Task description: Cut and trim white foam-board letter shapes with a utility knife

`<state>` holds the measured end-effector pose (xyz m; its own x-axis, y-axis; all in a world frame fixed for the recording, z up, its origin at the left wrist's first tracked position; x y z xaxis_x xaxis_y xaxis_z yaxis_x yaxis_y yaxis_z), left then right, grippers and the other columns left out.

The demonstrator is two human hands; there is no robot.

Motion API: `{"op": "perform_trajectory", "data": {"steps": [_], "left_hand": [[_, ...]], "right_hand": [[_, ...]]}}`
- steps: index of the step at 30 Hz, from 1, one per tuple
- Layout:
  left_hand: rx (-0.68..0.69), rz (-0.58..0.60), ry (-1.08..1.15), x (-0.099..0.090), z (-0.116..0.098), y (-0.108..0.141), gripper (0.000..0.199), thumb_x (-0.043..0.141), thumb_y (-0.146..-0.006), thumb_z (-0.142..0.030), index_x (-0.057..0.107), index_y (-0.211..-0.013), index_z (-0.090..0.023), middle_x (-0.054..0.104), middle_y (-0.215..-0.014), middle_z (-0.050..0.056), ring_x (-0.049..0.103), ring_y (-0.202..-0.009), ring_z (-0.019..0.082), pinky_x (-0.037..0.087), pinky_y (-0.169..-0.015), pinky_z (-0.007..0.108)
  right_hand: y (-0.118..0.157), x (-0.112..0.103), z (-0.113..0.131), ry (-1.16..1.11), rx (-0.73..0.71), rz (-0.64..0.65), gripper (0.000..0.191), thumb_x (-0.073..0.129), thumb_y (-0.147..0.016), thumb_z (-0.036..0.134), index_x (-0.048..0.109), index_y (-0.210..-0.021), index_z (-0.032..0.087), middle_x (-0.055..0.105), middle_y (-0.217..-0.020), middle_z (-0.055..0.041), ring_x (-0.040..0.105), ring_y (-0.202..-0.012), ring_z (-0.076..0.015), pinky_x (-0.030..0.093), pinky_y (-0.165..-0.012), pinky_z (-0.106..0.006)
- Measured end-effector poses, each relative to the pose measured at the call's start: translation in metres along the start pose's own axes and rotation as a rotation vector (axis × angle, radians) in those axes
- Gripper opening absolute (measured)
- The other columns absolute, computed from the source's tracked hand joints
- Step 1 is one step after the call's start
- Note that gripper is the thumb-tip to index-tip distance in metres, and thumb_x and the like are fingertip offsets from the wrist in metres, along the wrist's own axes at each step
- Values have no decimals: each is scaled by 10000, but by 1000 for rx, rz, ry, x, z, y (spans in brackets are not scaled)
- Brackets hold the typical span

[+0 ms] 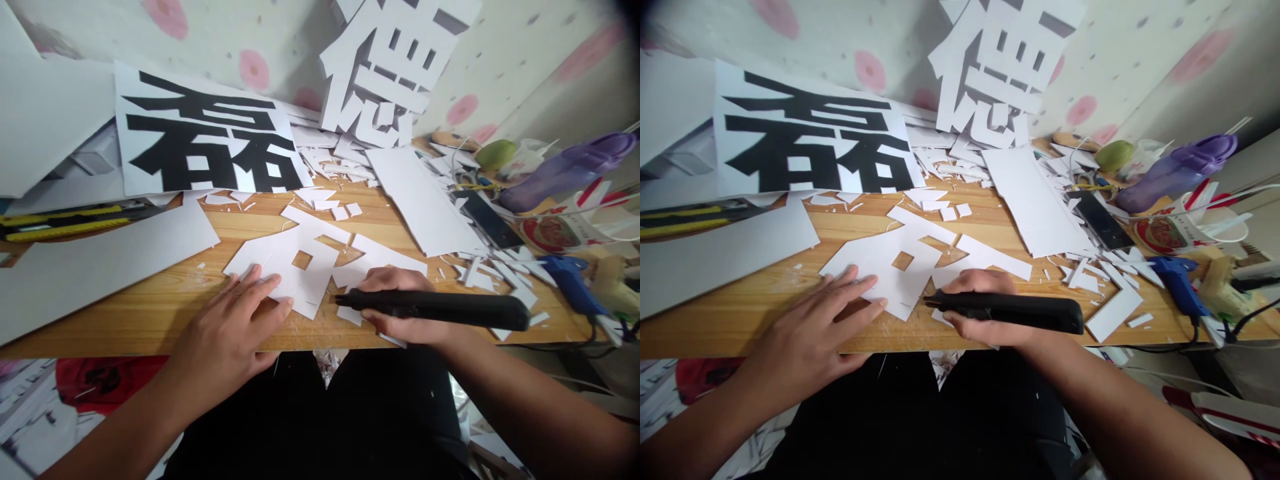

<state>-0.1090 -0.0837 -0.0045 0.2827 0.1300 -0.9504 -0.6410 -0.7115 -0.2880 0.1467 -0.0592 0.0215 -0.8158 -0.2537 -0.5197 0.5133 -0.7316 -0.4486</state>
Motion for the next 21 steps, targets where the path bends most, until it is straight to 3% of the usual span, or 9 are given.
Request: {"op": "perform_trajectory", "data": {"steps": [3, 10, 21], "left_hand": [[9, 10, -18, 0, -1, -1, 566, 697, -680, -126, 571, -1218, -249, 512, -1390, 121, 383, -1370, 404, 394, -1089, 606], [27, 14, -23, 0, -1, 1, 657, 742, -669, -140, 548, -1284, -266, 487, -1416, 122, 356, -1385, 403, 382, -1095, 606], [14, 16, 7, 0, -1, 0, 655, 764, -647, -136, 564, -1257, -264, 502, -1413, 121, 345, -1394, 400, 380, -1104, 602]], "right_hand": [[-9, 4, 7, -1, 27, -84, 170, 714, -746, 125, 659, -896, 183, 703, -747, -17, 643, -618, -109, 513, -581, -212], [-23, 32, 0, -17, 8, -31, 232, 737, -770, 165, 662, -982, 224, 694, -802, 5, 634, -673, -109, 509, -627, -222], [-27, 32, 0, -20, -8, 3, 180, 715, -804, 179, 656, -973, 197, 686, -777, 2, 624, -657, -103, 502, -619, -217]]}}
Point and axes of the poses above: each hand's wrist, its own y-axis away from the middle knuckle, its own x-axis out of the palm, z = x × y, the point moved 3 cm from there along -y, towards the middle knuckle
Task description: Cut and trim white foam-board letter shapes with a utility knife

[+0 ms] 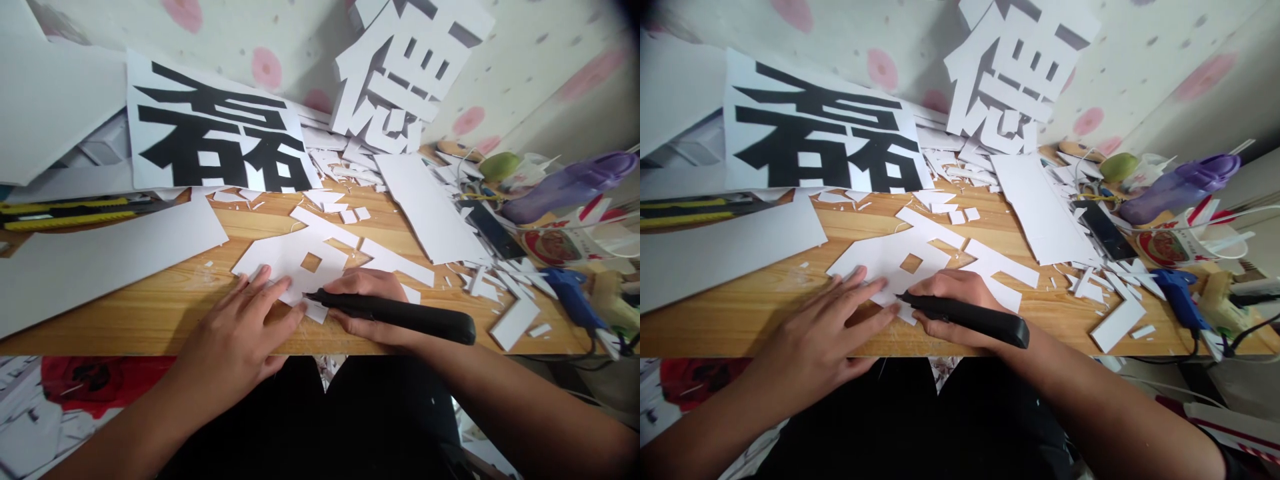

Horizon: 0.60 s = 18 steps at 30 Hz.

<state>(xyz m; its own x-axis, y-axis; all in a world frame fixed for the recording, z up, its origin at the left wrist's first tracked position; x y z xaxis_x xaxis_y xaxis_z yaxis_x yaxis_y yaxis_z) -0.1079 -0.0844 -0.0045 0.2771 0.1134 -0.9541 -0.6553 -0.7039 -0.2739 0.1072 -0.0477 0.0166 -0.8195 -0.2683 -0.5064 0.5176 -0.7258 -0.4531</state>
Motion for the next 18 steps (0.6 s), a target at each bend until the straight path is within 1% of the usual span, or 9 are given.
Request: {"op": "perform_trajectory", "data": {"steps": [7, 12, 18], "left_hand": [[-10, -5, 6, -1, -1, 1, 637, 745, -655, -124, 570, -1253, -257, 508, -1407, 118, 358, -1388, 396, 381, -1107, 602], [-15, -8, 22, -2, -1, 1, 609, 733, -658, -110, 585, -1233, -246, 512, -1403, 121, 361, -1385, 400, 377, -1110, 601], [-32, -5, 45, -3, 0, 1, 577, 735, -677, -117, 590, -1217, -258, 510, -1413, 97, 355, -1393, 379, 371, -1116, 587]], "right_hand": [[1, 0, -1, 7, 9, -2, 234, 722, -785, 157, 657, -1005, 198, 695, -794, -5, 632, -668, -117, 506, -628, -228], [2, 0, -2, 19, -2, 21, 229, 726, -779, 142, 658, -992, 189, 681, -795, 2, 624, -687, -105, 492, -643, -209], [0, 0, 0, 35, -9, 41, 219, 701, -776, 121, 652, -980, 185, 638, -746, 19, 565, -610, -87, 465, -602, -204]]}}
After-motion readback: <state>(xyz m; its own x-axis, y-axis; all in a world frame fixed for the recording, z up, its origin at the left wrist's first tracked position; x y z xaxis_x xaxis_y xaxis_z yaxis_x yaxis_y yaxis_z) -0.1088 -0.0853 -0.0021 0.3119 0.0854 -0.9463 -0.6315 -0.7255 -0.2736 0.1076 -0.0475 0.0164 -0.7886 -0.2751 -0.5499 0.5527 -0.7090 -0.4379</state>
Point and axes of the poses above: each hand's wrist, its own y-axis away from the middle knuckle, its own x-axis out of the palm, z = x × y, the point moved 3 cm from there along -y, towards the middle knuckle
